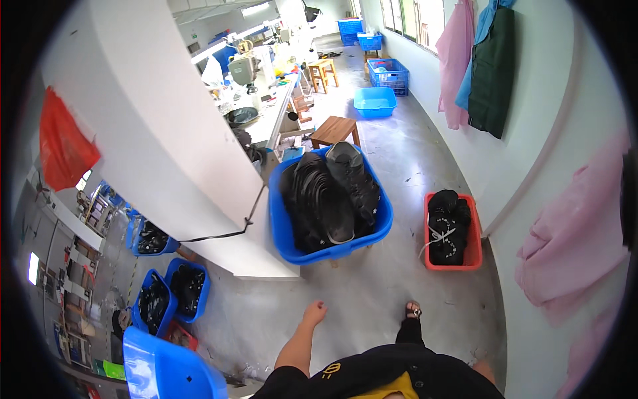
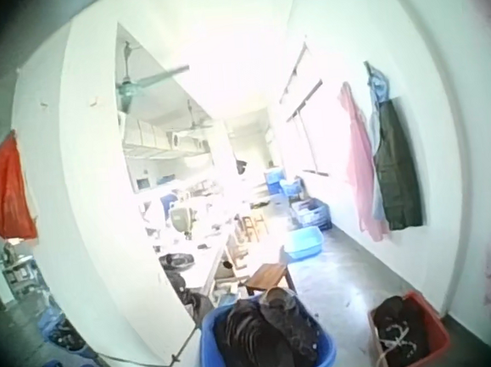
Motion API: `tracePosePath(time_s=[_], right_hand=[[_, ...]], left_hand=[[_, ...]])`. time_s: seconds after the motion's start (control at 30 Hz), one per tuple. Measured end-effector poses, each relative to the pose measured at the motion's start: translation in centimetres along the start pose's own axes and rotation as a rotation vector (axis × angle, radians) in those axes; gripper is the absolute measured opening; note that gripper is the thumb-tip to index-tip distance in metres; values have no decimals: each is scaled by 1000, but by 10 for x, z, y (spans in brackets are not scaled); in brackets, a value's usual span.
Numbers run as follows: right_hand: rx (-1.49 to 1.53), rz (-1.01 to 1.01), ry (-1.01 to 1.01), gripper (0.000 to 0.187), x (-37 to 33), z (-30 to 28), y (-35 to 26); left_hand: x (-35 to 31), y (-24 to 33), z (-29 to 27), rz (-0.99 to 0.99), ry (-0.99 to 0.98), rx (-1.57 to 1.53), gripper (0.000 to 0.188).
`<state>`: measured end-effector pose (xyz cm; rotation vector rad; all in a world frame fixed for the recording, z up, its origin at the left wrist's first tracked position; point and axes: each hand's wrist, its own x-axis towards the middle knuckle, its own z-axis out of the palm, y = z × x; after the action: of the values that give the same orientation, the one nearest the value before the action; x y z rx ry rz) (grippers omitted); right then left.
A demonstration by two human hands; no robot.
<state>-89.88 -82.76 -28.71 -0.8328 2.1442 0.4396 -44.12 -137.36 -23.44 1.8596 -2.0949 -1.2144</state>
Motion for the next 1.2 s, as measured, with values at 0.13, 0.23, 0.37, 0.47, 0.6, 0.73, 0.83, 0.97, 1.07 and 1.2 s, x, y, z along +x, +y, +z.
tracePosePath(time_s=[0.13,0.23,0.37,0.47,0.6,0.73,0.83,0.97,1.07,1.2], right_hand=[[141,51,-96,32,42,-122,-74],[178,6,-112,34,52,-289,-135],[8,-173,48,31,249,-366,-131],[257,-374,449,26,264,-511,-199],[470,-452,562,23,345,-609,-262],[673,-547,405,18,407,-632,-341],[672,-623,17,21,349,-684,-440],[495,-851,-108,25,351,-738,-585],[590,-950,-363,28,304,-780,-707],[544,-1106,-705,34,282,-775,-870]], left_hand=[[68,62,42,26,14,-80,41],[77,77,79,-57,-134,21,44],[79,113,77,22,-439,130,44],[84,117,58,-275,-97,-156,41],[112,109,-38,-373,737,-129,28],[150,110,-184,-355,1198,-48,38],[184,193,-299,-135,1497,135,37],[197,262,-417,53,1654,559,48],[226,295,-500,66,1704,1002,49],[259,296,-564,-278,1729,1371,47]])
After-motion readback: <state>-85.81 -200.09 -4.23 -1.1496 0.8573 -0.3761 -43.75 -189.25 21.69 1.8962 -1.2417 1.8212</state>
